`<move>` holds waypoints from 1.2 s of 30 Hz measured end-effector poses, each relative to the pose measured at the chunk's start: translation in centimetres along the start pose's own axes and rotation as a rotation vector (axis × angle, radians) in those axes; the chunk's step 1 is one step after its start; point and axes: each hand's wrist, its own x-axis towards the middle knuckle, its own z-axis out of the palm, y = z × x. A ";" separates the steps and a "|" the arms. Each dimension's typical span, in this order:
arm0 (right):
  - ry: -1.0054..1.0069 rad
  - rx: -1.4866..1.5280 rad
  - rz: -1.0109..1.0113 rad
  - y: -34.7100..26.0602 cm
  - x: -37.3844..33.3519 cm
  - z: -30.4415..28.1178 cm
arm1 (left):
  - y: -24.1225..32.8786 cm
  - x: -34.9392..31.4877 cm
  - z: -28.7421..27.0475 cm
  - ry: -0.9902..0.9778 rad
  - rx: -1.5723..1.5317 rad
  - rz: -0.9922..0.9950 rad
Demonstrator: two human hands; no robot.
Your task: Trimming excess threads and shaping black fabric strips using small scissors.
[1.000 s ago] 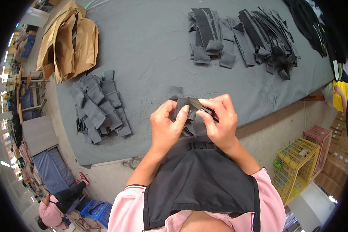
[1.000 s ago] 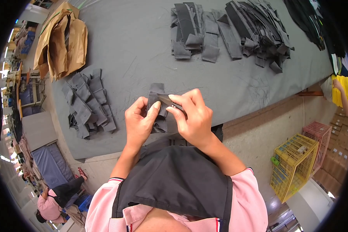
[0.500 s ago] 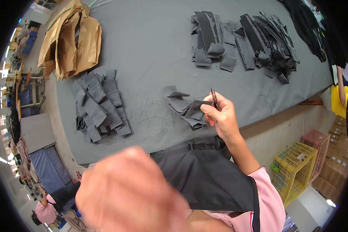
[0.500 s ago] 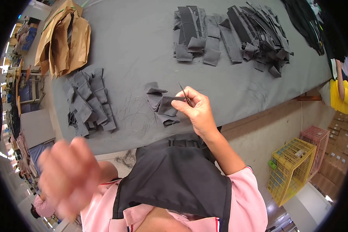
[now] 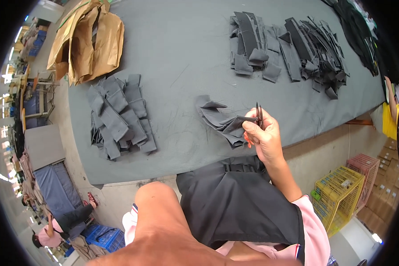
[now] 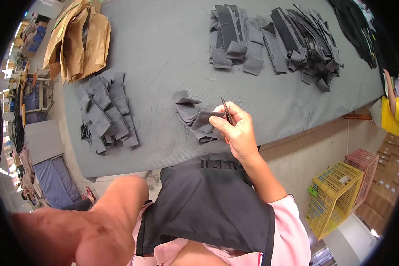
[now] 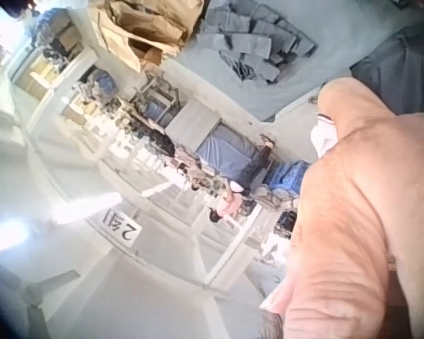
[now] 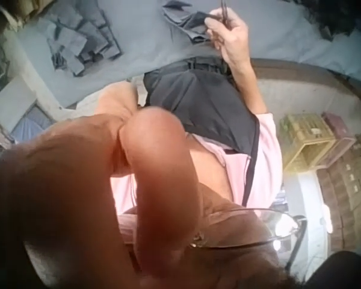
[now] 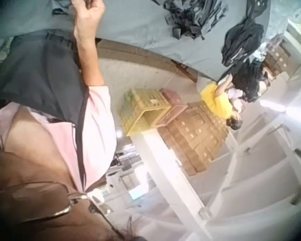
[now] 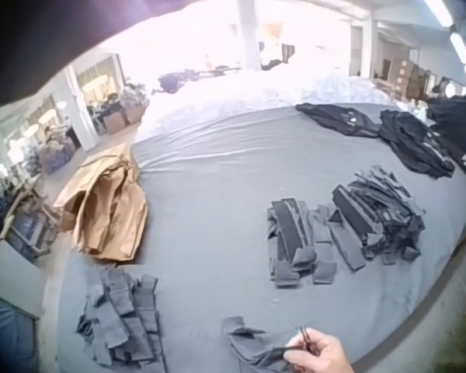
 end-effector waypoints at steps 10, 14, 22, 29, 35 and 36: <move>-0.024 0.042 0.003 0.7 -0.3 1.4 | -1.7 1.5 -0.5 0.036 -0.129 -0.050; -0.033 0.014 0.031 0.1 0.0 0.4 | -1.6 2.1 -0.4 0.060 -0.155 -0.054; -0.047 0.008 0.053 -0.1 -0.2 0.5 | -0.8 3.4 -0.3 0.087 -0.191 -0.053; -0.004 -0.013 0.031 -0.5 -0.3 0.9 | -0.4 3.7 0.0 0.135 -0.231 -0.074; -0.007 0.063 0.031 0.0 -0.1 0.3 | -0.1 3.2 1.5 0.177 -0.290 -0.115; 0.023 0.076 0.019 0.1 -0.2 0.4 | -0.4 2.9 1.6 0.165 -0.297 -0.108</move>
